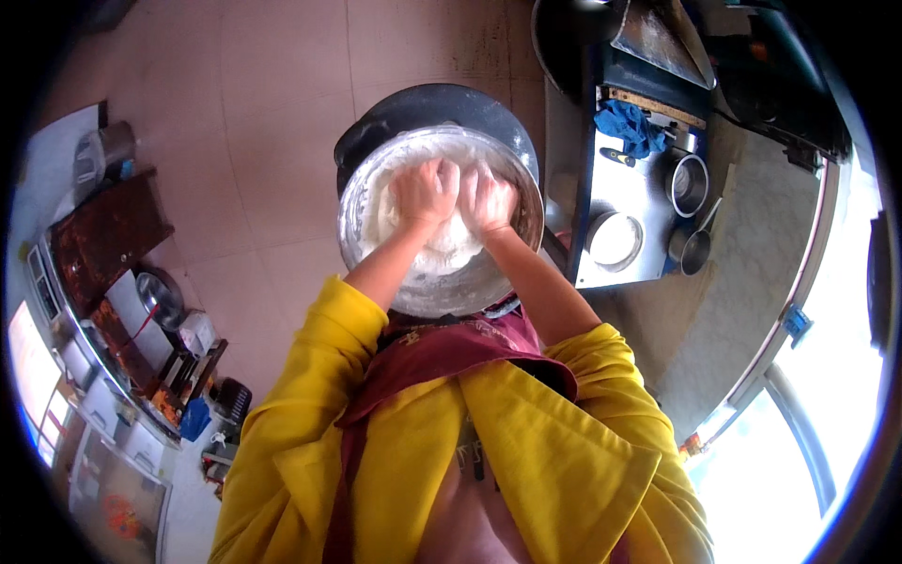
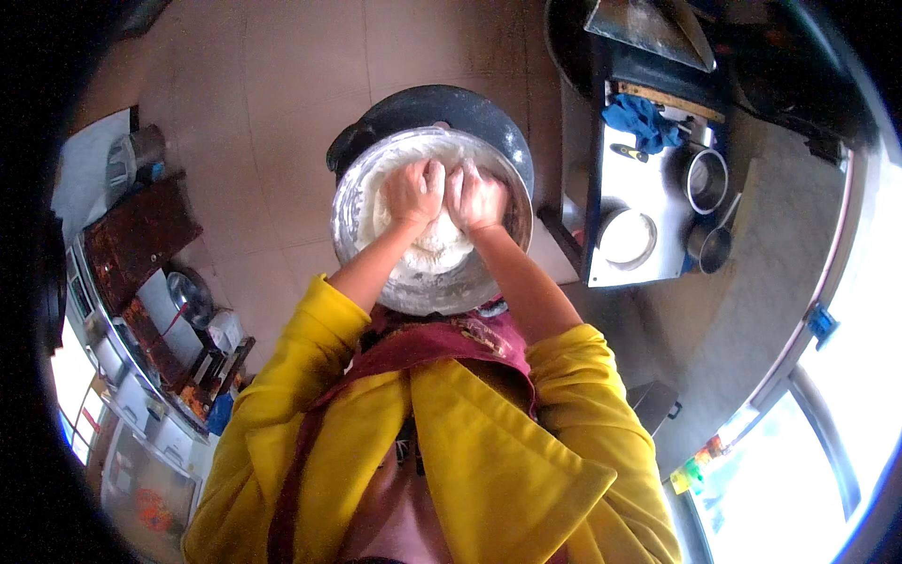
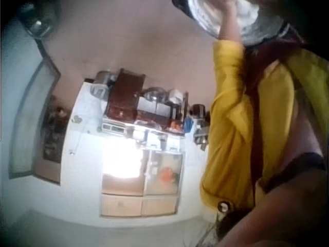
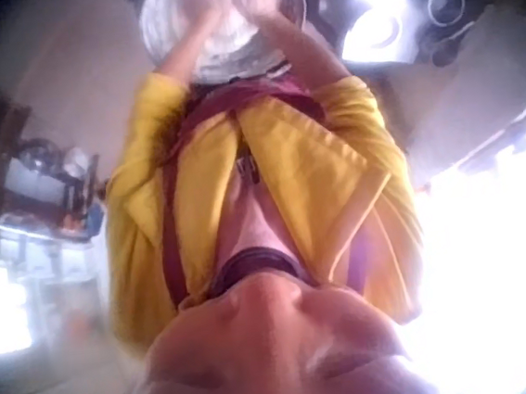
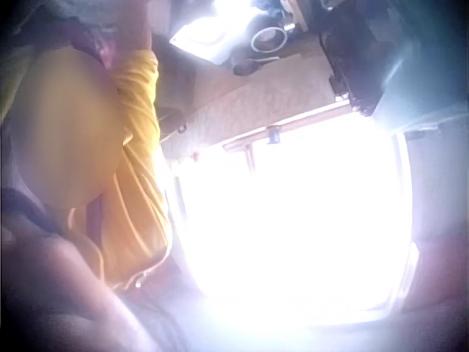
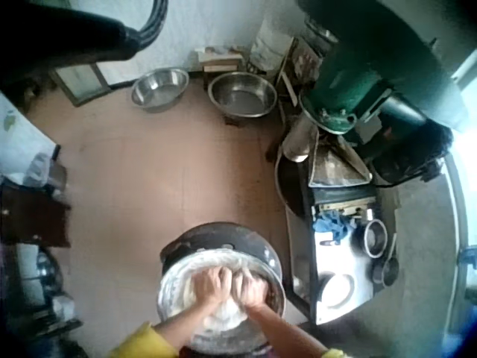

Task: The person kneads a large mass of white dough inside a metal bowl using both hands. They repeatedly press, fold, and turn the dough to develop its texture throughout the clip.

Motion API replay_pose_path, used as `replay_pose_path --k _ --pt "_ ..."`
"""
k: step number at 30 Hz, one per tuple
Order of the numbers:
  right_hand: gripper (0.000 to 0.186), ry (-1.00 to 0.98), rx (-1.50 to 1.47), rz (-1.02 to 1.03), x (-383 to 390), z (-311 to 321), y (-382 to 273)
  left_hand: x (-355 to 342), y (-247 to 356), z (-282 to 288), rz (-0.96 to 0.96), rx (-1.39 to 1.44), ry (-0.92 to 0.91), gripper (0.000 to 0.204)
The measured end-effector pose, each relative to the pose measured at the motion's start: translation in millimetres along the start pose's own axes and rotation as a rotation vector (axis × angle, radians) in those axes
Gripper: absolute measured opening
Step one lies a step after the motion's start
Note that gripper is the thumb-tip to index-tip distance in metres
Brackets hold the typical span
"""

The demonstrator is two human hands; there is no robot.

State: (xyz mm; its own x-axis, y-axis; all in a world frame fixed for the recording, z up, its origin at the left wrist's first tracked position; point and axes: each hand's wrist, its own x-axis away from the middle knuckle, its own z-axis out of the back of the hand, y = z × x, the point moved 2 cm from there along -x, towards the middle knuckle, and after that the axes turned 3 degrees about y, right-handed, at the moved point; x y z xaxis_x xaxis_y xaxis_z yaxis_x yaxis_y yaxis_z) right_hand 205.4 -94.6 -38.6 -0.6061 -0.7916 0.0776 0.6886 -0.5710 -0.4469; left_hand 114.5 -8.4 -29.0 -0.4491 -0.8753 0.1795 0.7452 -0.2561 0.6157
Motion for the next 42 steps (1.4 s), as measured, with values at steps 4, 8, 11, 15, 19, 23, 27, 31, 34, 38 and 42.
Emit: replay_pose_path --k 4,8,11,15,19,23,27,31,34,38,42 --pt "0.035 -0.154 0.073 -0.080 -18.3 -3.4 -9.4 -7.5 -4.1 6.2 0.019 0.054 -0.021 0.038" --pt "0.027 -0.331 0.162 0.082 -7.5 19.7 -38.3 12.0 8.2 53.5 0.033 0.261 -0.106 0.033" --pt "0.021 -0.080 0.237 0.348 40.8 34.8 -62.5 41.9 2.2 76.0 0.023 0.191 0.054 0.030" --pt "0.025 0.255 0.062 0.069 83.9 31.5 -73.2 85.8 -8.5 49.9 -0.025 0.055 0.258 0.022" --pt "0.029 0.239 0.003 0.139 84.7 16.2 -57.8 94.2 -18.5 28.7 -0.003 0.161 0.327 0.021" --pt "0.030 0.217 -0.029 0.198 66.4 6.6 -41.8 76.6 -22.6 24.0 -0.105 0.133 0.315 0.021" --pt "0.021 0.120 -0.030 0.173 31.2 13.0 -37.8 53.7 -23.4 15.8 -0.123 0.070 0.255 0.021" --pt "0.022 0.005 -0.048 0.118 -3.6 12.2 -35.6 28.1 -23.9 10.0 -0.085 0.048 0.215 0.024" --pt "0.026 -0.061 0.026 0.024 -9.1 8.9 -33.3 12.9 -23.3 7.0 -0.054 0.065 0.182 0.026" --pt "0.034 -0.069 0.112 -0.047 -14.0 6.5 -33.4 6.9 -18.9 10.8 0.026 0.045 0.170 0.032" --pt "0.043 -0.136 0.177 -0.140 -21.3 2.0 -33.2 -0.6 -14.4 18.4 0.071 0.083 0.147 0.050"
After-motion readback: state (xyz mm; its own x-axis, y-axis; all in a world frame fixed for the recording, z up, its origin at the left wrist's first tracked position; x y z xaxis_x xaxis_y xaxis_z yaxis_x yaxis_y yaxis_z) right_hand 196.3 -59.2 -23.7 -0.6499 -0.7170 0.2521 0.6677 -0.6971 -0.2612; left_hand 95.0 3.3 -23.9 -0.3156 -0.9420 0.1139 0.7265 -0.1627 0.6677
